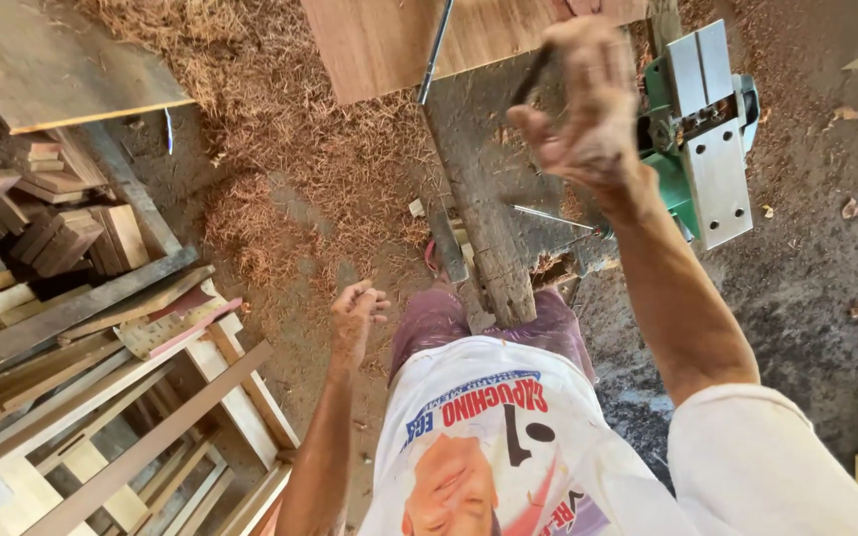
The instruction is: The person handles a drill bit and chuck, fitting the bit into the chuck and tightening it with a screwdriver. They then work on a green benchtop woodworking machine, using a T-handle wrench and their hands to loosen, position, and re-tighten metal components on the machine.
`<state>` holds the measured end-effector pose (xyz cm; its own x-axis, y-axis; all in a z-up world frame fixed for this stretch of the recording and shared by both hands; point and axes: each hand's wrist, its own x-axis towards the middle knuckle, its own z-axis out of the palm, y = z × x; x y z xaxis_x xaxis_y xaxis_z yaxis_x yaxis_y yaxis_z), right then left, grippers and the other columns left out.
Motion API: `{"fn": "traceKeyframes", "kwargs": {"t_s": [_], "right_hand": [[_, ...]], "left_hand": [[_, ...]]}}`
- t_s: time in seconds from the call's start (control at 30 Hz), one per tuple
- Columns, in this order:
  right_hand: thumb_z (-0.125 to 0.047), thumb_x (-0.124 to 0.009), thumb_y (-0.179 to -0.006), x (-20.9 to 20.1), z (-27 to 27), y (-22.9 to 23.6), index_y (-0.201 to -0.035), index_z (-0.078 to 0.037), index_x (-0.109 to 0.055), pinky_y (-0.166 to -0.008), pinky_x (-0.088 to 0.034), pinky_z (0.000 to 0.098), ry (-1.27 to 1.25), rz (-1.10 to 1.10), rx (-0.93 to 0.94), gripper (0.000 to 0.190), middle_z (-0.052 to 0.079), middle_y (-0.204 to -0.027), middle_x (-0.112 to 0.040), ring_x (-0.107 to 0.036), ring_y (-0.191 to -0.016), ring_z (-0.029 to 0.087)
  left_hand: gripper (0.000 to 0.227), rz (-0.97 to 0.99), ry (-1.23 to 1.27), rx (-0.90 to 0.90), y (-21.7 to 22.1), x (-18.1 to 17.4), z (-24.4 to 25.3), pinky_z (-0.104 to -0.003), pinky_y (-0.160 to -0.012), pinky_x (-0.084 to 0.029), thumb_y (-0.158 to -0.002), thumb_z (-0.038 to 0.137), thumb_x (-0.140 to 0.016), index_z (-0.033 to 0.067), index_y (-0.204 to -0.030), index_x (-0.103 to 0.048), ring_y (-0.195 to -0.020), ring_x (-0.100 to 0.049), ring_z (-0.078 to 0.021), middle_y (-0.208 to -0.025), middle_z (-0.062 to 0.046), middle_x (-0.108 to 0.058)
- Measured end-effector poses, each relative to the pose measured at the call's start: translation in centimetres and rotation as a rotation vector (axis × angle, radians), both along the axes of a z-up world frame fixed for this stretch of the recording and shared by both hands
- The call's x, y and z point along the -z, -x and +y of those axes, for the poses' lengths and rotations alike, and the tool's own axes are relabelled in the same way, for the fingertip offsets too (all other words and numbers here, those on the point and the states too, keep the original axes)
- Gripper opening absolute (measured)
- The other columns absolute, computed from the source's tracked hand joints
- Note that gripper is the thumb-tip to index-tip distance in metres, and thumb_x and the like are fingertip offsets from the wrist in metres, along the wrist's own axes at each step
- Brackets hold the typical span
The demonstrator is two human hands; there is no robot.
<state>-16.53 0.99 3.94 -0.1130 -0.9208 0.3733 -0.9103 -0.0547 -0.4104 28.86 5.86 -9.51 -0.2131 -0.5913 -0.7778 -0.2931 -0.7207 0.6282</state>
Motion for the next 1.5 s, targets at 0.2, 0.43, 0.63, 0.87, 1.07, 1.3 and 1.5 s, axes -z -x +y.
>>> {"fn": "traceKeyframes", "kwargs": {"t_s": [0.2,0.43,0.63,0.87,1.07,1.3,1.5], "right_hand": [[-0.038,-0.073,-0.099,6.0,0.4,-4.4,-0.138,-0.005,-0.055,-0.097,-0.048,0.0543,-0.026,0.146,0.034,0.054,0.016,-0.126,-0.055,-0.052,-0.122,0.032],[-0.031,-0.083,-0.084,12.0,2.1,-3.5,-0.15,-0.003,-0.047,-0.116,-0.03,0.0543,-0.418,-0.023,0.058,0.08,0.027,-0.155,-0.042,-0.038,-0.142,0.042],[-0.027,-0.084,-0.081,11.0,0.6,-4.2,-0.148,-0.003,-0.045,-0.117,-0.034,0.0519,-0.569,-0.029,0.06,0.082,0.028,-0.148,-0.044,-0.043,-0.138,0.045],[-0.034,-0.086,-0.078,7.6,2.6,-5.2,-0.142,-0.005,-0.048,-0.111,-0.036,0.0551,-0.57,-0.047,0.212,0.08,0.026,-0.141,-0.046,-0.045,-0.135,0.045],[-0.027,-0.082,-0.087,4.2,13.2,-3.8,-0.121,-0.005,-0.066,-0.091,-0.057,0.0455,-0.203,-0.279,0.284,0.044,0.019,-0.122,-0.065,-0.06,-0.117,0.037],[-0.005,-0.066,-0.101,8.6,22.3,13.4,-0.084,-0.006,-0.071,-0.062,-0.053,0.0334,-0.239,-0.159,0.636,0.018,0.009,-0.081,-0.068,-0.065,-0.072,0.02],[-0.009,-0.075,-0.093,8.3,22.5,19.5,-0.095,-0.005,-0.076,-0.071,-0.055,0.038,-0.223,-0.341,0.639,0.005,0.015,-0.093,-0.071,-0.068,-0.081,0.024]], "left_hand": [[0.04,-0.059,0.018,0.037,-0.3,-1.2,0.4,-0.029,-0.066,-0.06,-0.099,0.017,-0.058,-0.0042,-0.133,-0.059,-0.087,-0.074,-0.0189,-0.104,-0.013,-0.074],[0.039,-0.01,0.066,0.11,2.2,-3.3,-0.9,-0.027,-0.064,-0.058,-0.097,0.016,-0.059,-0.0041,-0.131,-0.063,-0.081,-0.072,-0.0157,-0.099,-0.012,-0.076],[0.041,-0.016,0.008,0.125,2.3,-2.8,-0.3,-0.027,-0.064,-0.058,-0.096,0.014,-0.062,-0.0066,-0.132,-0.06,-0.083,-0.073,-0.0172,-0.1,-0.014,-0.075],[0.041,0.02,0.034,0.173,3.9,-1.3,-0.8,-0.028,-0.066,-0.059,-0.096,0.014,-0.061,-0.0062,-0.132,-0.06,-0.087,-0.074,-0.018,-0.104,-0.013,-0.075],[0.039,-0.026,0.07,0.265,8.2,-3.3,-1.6,-0.029,-0.067,-0.06,-0.096,0.015,-0.062,-0.0046,-0.129,-0.062,-0.087,-0.074,-0.0175,-0.103,-0.013,-0.075],[0.031,-0.066,0.193,0.424,17.0,-4.1,0.5,-0.028,-0.063,-0.057,-0.096,0.023,-0.063,0.0029,-0.117,-0.074,-0.079,-0.071,-0.0173,-0.093,-0.01,-0.076],[0.03,0.071,0.413,0.488,30.8,-7.3,2.5,-0.025,-0.066,-0.056,-0.095,0.024,-0.064,0.0011,-0.109,-0.076,-0.078,-0.072,-0.0129,-0.088,-0.007,-0.077]]}}
